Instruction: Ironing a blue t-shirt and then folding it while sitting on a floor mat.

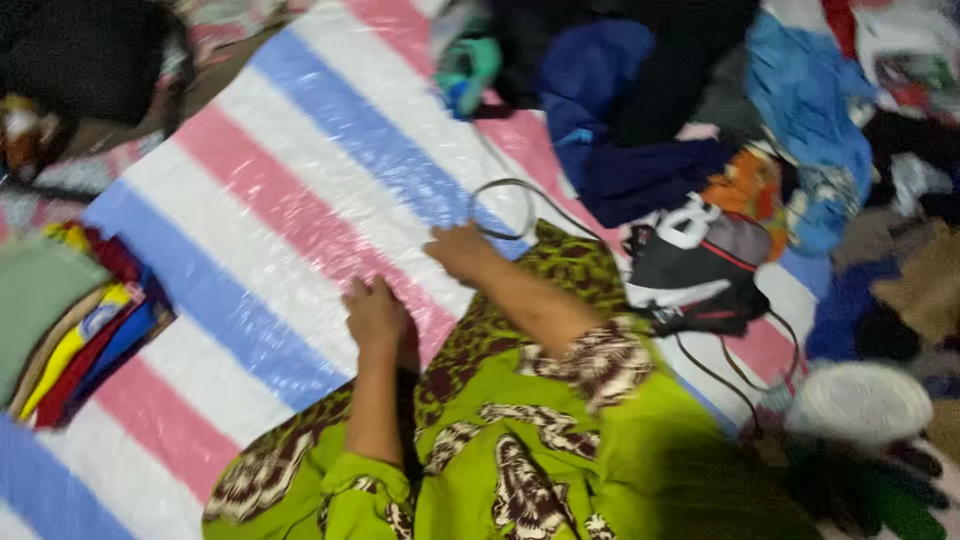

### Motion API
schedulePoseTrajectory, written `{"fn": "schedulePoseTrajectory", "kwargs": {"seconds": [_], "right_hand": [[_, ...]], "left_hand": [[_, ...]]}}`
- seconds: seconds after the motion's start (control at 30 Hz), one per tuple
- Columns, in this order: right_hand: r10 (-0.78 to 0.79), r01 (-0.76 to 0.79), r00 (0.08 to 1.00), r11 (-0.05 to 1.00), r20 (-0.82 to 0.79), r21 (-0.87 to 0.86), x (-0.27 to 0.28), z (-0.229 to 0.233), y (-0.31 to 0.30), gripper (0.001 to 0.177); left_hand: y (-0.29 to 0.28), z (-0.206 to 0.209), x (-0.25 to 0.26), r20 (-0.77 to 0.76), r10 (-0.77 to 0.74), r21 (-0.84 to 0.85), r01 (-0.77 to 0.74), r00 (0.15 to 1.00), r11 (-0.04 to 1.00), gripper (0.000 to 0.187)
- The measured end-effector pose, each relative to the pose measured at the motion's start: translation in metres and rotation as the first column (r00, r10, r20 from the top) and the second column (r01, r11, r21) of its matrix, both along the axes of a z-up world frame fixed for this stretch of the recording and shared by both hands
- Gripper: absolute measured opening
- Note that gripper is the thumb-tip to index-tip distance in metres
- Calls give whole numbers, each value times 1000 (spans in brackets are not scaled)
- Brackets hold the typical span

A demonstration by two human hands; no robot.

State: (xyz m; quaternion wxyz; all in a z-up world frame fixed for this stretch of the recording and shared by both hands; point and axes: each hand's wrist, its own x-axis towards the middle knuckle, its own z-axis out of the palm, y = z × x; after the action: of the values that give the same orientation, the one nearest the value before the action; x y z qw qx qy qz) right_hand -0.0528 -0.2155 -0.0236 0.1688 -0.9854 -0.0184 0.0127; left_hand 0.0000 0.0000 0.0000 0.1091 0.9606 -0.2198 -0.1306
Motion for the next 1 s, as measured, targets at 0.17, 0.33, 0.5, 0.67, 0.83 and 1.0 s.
{"fn": "schedulePoseTrajectory", "kwargs": {"seconds": [0.17,0.33,0.5,0.67,0.83,1.0], "right_hand": [[-163,162,968,987,-193,-19,28,14,28,19],[-206,218,949,976,-240,25,34,25,28,20],[-230,292,927,939,-296,184,43,19,14,20],[-312,393,897,887,-312,243,59,-2,-32,21],[-457,486,871,856,-180,178,29,15,-143,22],[-887,879,430,369,-167,303,-31,100,-244,30]], "left_hand": [[-3,-4,-1,55,-35,57,32,998,998,48],[-4,8,5,107,-44,16,42,993,999,44],[-28,19,13,-7,2,24,-2,1000,1000,25],[-72,28,28,66,-93,-97,99,994,990,41],[-163,29,19,136,-211,-271,241,968,932,37],[-252,29,-2,81,-356,-509,346,931,788,34]]}}
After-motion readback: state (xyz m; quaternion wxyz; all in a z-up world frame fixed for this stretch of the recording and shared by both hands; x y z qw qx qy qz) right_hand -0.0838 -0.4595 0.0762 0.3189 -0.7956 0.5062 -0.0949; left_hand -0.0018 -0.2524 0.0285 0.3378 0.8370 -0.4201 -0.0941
